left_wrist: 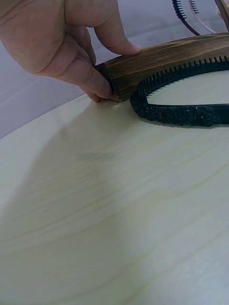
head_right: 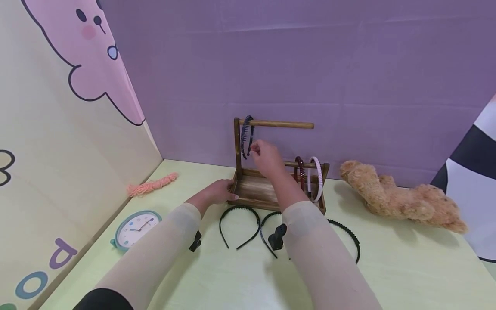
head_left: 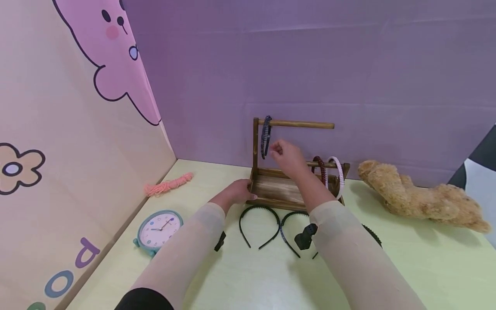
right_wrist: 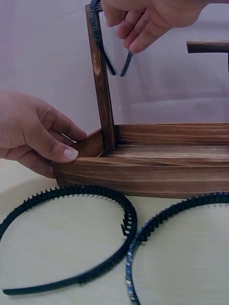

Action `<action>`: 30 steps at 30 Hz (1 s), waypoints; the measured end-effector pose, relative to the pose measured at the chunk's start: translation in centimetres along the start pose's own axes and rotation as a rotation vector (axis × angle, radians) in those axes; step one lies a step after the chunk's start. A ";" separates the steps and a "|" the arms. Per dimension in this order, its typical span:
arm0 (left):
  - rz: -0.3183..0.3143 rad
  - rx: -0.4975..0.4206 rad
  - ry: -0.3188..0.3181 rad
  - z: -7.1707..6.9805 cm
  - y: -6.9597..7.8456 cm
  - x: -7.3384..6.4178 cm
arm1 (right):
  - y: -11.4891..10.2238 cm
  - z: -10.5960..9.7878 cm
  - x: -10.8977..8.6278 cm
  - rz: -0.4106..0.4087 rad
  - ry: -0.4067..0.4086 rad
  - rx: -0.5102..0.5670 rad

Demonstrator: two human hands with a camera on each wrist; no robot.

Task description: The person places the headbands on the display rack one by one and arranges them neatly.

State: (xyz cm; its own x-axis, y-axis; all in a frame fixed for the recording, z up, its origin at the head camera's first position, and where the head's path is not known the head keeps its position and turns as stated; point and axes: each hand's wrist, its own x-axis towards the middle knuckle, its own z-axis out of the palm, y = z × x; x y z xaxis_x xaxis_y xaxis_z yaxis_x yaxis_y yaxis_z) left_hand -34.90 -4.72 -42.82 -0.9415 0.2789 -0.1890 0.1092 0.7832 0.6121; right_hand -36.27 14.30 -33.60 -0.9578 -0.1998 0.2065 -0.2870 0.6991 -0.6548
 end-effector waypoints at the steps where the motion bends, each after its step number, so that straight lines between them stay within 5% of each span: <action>1: 0.001 -0.002 -0.002 0.0 0.0 0.0 | 0.1 -0.1 -0.2 -0.002 -0.004 -0.004; 19: 0.007 0.023 -0.010 0.2 0.1 0.0 | 1.5 -3.2 -8.3 -0.087 -0.038 -0.094; 30: 0.007 0.011 -0.013 0.0 0.3 -0.3 | 4.3 -7.0 -13.4 -0.001 -0.029 -0.112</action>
State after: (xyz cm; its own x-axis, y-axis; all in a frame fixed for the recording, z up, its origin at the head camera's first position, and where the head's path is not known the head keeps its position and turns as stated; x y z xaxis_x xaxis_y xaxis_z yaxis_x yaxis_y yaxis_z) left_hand -34.56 -4.59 -42.57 -0.9365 0.2918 -0.1942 0.1198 0.7872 0.6049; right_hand -24.55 24.81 -34.10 -0.9581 -0.2189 0.1850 -0.2860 0.7711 -0.5688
